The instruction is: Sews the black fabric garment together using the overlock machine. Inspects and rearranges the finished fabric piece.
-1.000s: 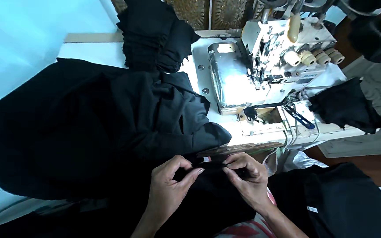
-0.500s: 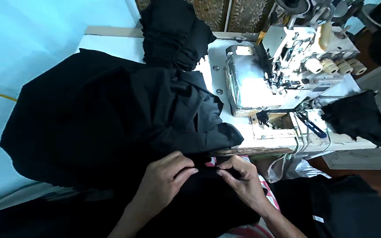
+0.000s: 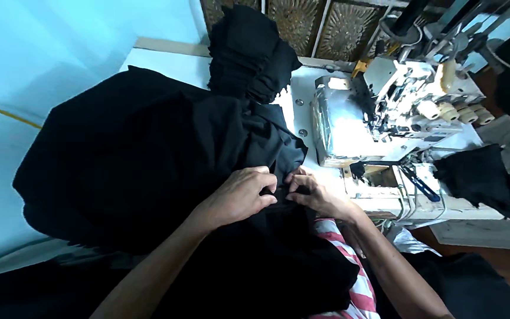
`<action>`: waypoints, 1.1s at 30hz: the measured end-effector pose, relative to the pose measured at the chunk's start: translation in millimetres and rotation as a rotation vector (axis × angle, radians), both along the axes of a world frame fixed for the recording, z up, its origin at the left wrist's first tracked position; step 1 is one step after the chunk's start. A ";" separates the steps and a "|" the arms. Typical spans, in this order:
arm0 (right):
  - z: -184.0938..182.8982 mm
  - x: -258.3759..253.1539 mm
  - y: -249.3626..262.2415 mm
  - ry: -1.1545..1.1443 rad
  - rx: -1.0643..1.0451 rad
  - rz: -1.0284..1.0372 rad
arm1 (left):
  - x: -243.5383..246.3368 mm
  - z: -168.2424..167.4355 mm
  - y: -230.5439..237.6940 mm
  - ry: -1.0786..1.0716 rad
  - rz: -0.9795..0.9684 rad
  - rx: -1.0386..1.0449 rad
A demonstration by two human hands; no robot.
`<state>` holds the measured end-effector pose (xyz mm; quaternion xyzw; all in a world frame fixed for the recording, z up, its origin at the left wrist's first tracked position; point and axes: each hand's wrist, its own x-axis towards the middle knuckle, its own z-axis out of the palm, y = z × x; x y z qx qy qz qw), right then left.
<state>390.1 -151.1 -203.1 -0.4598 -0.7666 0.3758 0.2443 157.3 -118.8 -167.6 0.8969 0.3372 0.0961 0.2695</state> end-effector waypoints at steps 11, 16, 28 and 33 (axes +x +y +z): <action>12.6 -4.0 -51.0 0.073 0.536 -0.281 | -7.9 23.4 -35.3 -0.215 0.078 0.433; 14.4 -11.6 -65.5 0.021 0.966 -0.480 | 3.2 37.5 -56.9 -0.327 0.097 0.572; 10.9 -11.6 -90.2 -0.047 1.064 -0.629 | 7.0 10.1 -65.1 -0.615 0.299 0.407; 22.2 -6.9 -97.6 0.226 0.857 -0.627 | 55.2 30.8 -39.5 -0.737 0.259 0.524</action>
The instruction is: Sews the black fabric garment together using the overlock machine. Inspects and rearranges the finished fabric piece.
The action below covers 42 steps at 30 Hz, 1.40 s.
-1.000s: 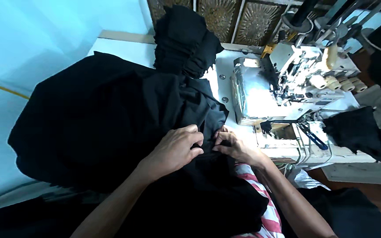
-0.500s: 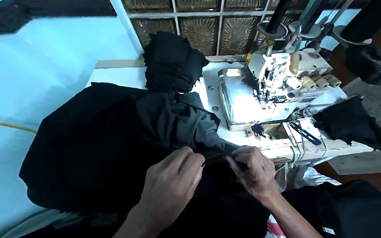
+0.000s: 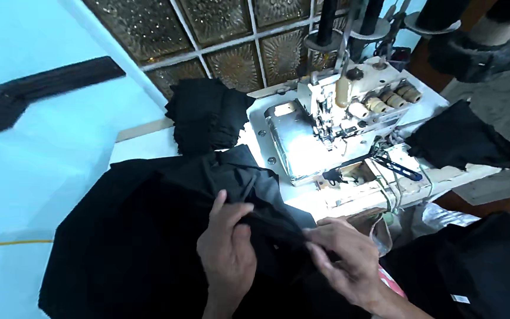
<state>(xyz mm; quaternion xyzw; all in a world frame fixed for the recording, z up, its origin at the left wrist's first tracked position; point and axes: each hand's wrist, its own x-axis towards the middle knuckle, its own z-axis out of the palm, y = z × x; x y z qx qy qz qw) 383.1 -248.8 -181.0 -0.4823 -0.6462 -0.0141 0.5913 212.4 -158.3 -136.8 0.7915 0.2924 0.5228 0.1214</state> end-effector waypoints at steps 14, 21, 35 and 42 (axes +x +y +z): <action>-25.6 86.8 31.9 0.574 -0.424 -0.110 | 141.6 14.8 115.0 0.769 -0.176 -0.372; -16.6 89.4 63.2 0.179 -0.382 -0.384 | 149.0 6.5 127.5 0.601 0.002 -0.445; -4.6 87.0 70.0 -0.171 -0.423 -0.466 | 109.0 1.1 92.7 0.672 -0.515 0.039; -1.1 91.8 69.8 -0.194 -0.454 -0.423 | 114.0 17.8 120.1 1.026 -0.503 -0.210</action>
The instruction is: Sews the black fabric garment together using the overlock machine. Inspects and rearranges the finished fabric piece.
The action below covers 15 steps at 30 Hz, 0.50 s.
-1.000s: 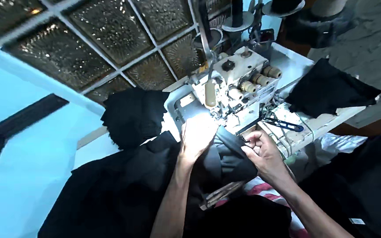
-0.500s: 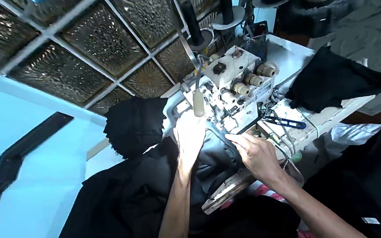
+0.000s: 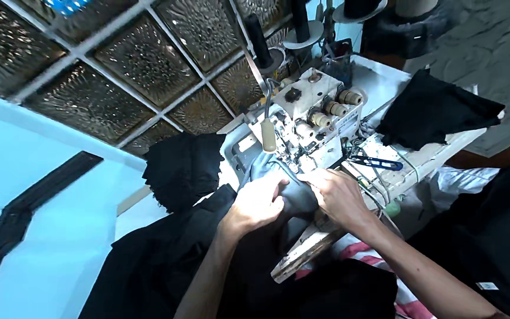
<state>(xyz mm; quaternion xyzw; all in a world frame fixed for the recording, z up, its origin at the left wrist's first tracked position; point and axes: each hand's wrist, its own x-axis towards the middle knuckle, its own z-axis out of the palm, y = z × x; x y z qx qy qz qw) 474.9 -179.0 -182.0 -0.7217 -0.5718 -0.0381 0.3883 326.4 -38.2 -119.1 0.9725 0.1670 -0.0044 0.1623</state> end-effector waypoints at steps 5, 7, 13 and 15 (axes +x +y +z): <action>4.5 2.8 -0.5 -0.089 -0.047 0.023 | -0.4 4.1 -6.5 -0.151 -0.154 0.278; 5.7 3.6 2.6 -0.202 -0.011 0.034 | -6.4 13.4 -19.0 -0.189 -0.193 0.349; 42.2 6.8 -15.8 -0.168 -0.104 0.781 | -41.5 60.3 -49.3 -0.080 -0.307 0.225; 57.4 3.4 -28.1 -0.025 -0.188 1.045 | -49.0 65.5 -47.5 0.042 -0.262 0.230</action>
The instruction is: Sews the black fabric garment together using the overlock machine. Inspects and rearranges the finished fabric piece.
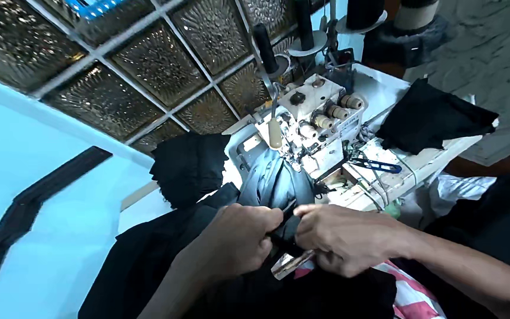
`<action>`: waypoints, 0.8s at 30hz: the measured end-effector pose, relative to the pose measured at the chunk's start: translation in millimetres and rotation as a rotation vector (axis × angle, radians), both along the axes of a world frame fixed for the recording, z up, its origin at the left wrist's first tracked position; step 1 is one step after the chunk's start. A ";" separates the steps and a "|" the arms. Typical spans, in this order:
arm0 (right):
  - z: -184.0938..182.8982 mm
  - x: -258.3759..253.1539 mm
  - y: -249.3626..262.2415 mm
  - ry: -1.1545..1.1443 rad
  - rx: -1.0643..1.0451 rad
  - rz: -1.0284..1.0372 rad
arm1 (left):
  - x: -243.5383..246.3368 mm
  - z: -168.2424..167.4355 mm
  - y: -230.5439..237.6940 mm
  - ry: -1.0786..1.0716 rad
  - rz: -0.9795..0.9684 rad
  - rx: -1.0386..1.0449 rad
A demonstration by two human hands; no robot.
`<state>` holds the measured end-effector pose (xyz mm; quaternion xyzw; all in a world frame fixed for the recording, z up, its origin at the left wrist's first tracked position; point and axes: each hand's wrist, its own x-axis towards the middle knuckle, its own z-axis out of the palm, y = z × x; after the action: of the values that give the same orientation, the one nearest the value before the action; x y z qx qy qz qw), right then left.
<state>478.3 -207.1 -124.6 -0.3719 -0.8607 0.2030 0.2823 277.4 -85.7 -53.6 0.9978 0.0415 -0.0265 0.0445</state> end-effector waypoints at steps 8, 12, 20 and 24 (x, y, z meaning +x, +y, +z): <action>-21.3 6.3 21.7 -0.185 0.214 -0.761 | 3.6 -38.7 51.2 -0.122 0.351 -0.005; -54.9 8.5 48.6 -0.210 0.568 -0.831 | 20.8 -72.2 56.1 -0.282 0.464 -0.031; -65.8 3.5 30.6 0.092 0.449 -0.775 | 10.6 -91.2 42.4 -0.595 0.290 0.033; -67.7 -0.6 27.7 0.074 0.440 -0.797 | 3.9 -92.8 35.4 -0.604 0.293 0.042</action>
<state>477.7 -179.4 -192.3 -0.5979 -0.6624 -0.0963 0.4411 281.3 -50.3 -146.4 0.9447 0.1701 0.2779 0.0374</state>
